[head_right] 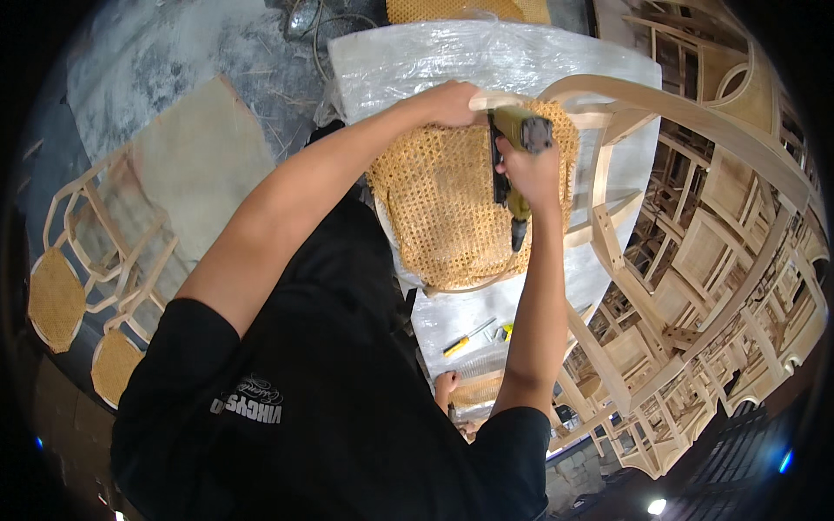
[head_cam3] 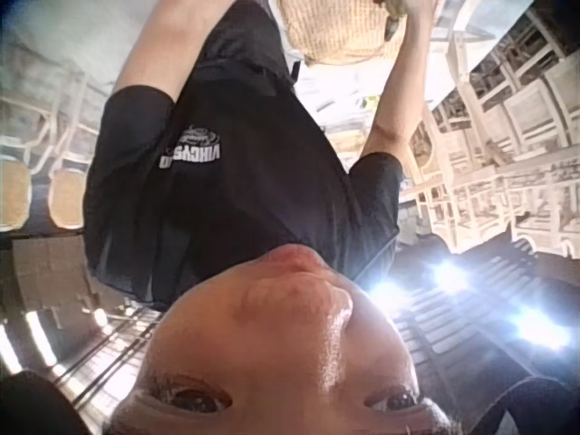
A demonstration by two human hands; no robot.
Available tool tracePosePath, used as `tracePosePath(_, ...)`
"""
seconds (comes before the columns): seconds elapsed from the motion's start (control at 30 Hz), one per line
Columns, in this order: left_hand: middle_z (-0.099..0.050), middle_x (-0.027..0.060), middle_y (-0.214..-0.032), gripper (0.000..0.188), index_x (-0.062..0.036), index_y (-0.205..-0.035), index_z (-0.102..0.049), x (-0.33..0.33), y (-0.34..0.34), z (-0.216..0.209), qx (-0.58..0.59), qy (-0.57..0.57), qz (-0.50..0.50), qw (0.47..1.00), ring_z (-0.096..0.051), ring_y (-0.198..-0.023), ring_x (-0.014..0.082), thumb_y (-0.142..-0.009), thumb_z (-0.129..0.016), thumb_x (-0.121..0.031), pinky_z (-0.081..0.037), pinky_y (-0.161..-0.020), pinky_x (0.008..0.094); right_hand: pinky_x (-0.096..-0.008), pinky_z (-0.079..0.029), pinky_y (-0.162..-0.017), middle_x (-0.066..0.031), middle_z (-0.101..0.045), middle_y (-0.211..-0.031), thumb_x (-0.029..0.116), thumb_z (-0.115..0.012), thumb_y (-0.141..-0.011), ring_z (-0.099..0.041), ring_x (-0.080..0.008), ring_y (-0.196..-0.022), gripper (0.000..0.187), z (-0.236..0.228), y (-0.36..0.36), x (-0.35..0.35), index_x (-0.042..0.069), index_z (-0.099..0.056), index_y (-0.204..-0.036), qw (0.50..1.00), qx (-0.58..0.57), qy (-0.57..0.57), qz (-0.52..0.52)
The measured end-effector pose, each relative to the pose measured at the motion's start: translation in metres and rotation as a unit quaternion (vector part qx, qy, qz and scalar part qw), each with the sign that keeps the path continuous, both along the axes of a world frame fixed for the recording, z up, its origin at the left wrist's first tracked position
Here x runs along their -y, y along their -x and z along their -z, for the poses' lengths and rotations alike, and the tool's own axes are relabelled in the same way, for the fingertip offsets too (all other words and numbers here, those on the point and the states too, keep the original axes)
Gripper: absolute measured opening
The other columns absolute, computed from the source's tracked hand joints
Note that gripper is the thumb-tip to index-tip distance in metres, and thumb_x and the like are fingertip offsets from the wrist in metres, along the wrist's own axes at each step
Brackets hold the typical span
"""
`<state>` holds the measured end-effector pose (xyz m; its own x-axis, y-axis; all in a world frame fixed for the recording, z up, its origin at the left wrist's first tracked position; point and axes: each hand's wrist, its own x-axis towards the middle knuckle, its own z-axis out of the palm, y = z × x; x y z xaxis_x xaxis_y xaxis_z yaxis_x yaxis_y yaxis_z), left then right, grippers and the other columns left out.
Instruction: The person attaches a woven cane seat to a wooden chair frame. They position the cane over the frame, use a staple gun to secure it, and trim excess material with a utility knife. The person repeatedly staples and trims around the perimeter to fit the seat.
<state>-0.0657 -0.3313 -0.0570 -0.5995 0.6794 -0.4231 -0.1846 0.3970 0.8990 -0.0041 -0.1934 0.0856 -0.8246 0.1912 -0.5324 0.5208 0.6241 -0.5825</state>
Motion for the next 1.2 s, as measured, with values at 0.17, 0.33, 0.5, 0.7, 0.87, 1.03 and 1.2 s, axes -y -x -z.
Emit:
tracePosePath(0.17, -0.071, 0.0220, -0.107, 0.079, -0.0029, -0.125, -0.062, 0.016, -0.002, -0.007, -0.053, 0.067, 0.048, 0.995, -0.071, -0.097, 0.0354, -0.079, -0.070, -0.067, -0.055, -0.083, 0.0443, -0.0250, -0.047, -0.046, -0.0088, -0.072, -0.086, -0.001, -0.065, -0.086, -0.061, -0.0114, -0.052, 0.022, -0.014, -0.020, -0.005, -0.006, -0.069, -0.106, 0.994, -0.006, 0.024, 0.106)
tracePosePath(0.33, -0.071, 0.0240, -0.107, 0.073, -0.0039, -0.120, -0.066, 0.021, -0.016, -0.007, -0.036, 0.036, -0.030, 0.998, -0.069, -0.102, 0.0364, -0.079, -0.074, -0.063, -0.055, -0.085, 0.0454, -0.0250, -0.049, -0.047, -0.0084, -0.073, -0.087, -0.001, -0.067, -0.085, -0.062, -0.0105, -0.055, 0.022, -0.003, -0.022, 0.004, -0.005, -0.070, -0.107, 0.995, -0.029, 0.048, 0.080)
tracePosePath(0.5, -0.071, 0.0232, -0.109, 0.052, -0.0053, -0.118, -0.067, 0.023, -0.017, -0.009, -0.032, 0.001, -0.049, 0.998, -0.069, -0.104, 0.0387, -0.087, -0.074, -0.046, -0.053, -0.089, 0.0473, -0.0257, -0.051, -0.048, -0.0083, -0.073, -0.087, 0.000, -0.069, -0.085, -0.063, -0.0107, -0.056, 0.023, 0.006, -0.015, 0.009, -0.005, -0.070, -0.107, 0.997, -0.009, 0.043, 0.059)
tracePosePath(0.7, -0.071, 0.0233, -0.110, 0.042, -0.0056, -0.117, -0.067, 0.023, -0.018, -0.010, -0.048, -0.016, -0.047, 0.998, -0.068, -0.105, 0.0401, -0.091, -0.072, -0.038, -0.054, -0.091, 0.0477, -0.0263, -0.054, -0.050, -0.0090, -0.073, -0.086, 0.000, -0.070, -0.084, -0.064, -0.0109, -0.059, 0.023, 0.011, -0.012, 0.011, -0.006, -0.070, -0.106, 0.999, -0.010, 0.025, 0.047)
tracePosePath(0.87, -0.071, 0.0234, -0.109, 0.047, -0.0045, -0.117, -0.067, 0.021, -0.020, -0.001, -0.049, 0.009, -0.068, 0.996, -0.068, -0.105, 0.0404, -0.089, -0.073, -0.042, -0.053, -0.092, 0.0482, -0.0282, -0.055, -0.052, -0.0090, -0.072, -0.082, 0.001, -0.068, -0.083, -0.065, -0.0124, -0.059, 0.019, 0.007, 0.002, 0.016, -0.006, -0.071, -0.101, 1.000, 0.016, -0.008, -0.002)
tracePosePath(1.03, -0.072, 0.0228, -0.107, 0.052, -0.0053, -0.118, -0.067, 0.018, -0.020, 0.003, -0.064, -0.010, -0.065, 0.996, -0.069, -0.104, 0.0392, -0.088, -0.074, -0.048, -0.054, -0.091, 0.0484, -0.0296, -0.054, -0.052, -0.0085, -0.070, -0.079, 0.001, -0.068, -0.081, -0.064, -0.0140, -0.056, 0.015, 0.004, 0.009, 0.010, -0.004, -0.071, -0.095, 0.998, 0.054, -0.016, -0.003)
tracePosePath(1.2, -0.071, 0.0248, -0.105, 0.060, -0.0034, -0.119, -0.066, 0.018, -0.017, 0.002, -0.036, 0.007, -0.042, 0.998, -0.070, -0.102, 0.0384, -0.088, -0.071, -0.055, -0.055, -0.088, 0.0473, -0.0262, -0.049, -0.048, -0.0097, -0.073, -0.087, 0.000, -0.066, -0.085, -0.061, -0.0119, -0.053, 0.022, -0.012, -0.011, -0.001, -0.007, -0.069, -0.106, 0.996, 0.009, 0.032, 0.080)
